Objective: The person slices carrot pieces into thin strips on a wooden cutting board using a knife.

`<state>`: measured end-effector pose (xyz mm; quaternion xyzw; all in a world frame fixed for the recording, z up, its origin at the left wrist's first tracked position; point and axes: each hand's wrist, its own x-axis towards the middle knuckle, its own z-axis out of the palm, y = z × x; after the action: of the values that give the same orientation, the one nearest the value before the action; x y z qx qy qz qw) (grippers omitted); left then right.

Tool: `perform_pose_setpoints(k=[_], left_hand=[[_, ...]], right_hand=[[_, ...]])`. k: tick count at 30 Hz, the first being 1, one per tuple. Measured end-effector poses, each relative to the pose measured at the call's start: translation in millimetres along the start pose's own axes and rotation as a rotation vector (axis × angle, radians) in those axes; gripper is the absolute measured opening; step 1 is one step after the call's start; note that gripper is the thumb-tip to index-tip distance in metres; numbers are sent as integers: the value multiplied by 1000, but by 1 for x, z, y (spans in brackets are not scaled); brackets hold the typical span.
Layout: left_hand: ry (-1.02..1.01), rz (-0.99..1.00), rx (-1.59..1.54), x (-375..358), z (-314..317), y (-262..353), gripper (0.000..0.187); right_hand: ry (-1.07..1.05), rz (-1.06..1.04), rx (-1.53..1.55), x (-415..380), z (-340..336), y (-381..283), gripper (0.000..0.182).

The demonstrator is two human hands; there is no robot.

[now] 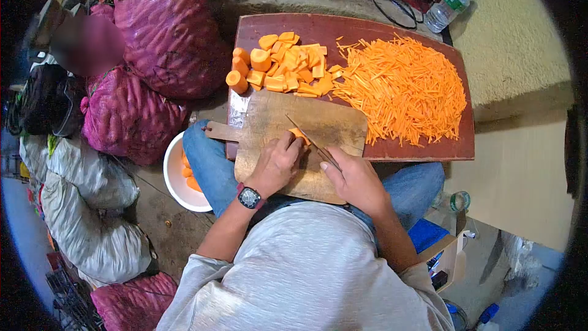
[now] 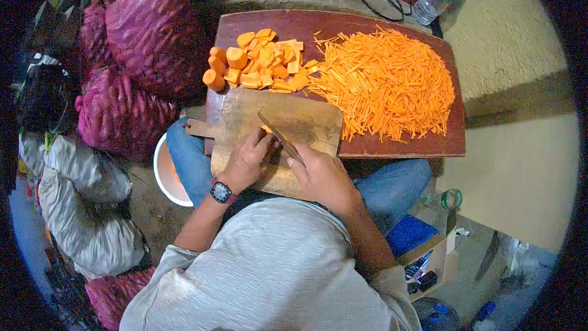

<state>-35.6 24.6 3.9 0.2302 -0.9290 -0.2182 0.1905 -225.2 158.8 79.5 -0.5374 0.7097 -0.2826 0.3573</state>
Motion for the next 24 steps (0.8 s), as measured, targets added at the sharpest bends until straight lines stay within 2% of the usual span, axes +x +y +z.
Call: perform_pose_setpoints(k=[3,5,7,13,16,20,22,24], left_hand=[[41,54,40,1,1,-5,43],[52,172,97,5,1,-8,38],[35,174,114,5,0,-7,36],[57,146,127,1,5,-13,33],[54,118,135,1,5,-10,32],[126,100,188,2,7,-10,31],[128,92,182,3,6,-11,32],[124,77,168,-1,8,-11,33]], right_hand=[[-12,-4,-29,-12,2,-3,37],[-32,9,-62,-18,3,-4,40],[-84,78,-99,-25,5,-7,46],[-64,108,-89,-31,2,-20,43],[-146,166,-138,2,10,-19,41],[-132,126,-92,11,5,-24,38],[-114,99,-125,-4,1,-22,30],[-124,125,-108,-13,1,-24,33]])
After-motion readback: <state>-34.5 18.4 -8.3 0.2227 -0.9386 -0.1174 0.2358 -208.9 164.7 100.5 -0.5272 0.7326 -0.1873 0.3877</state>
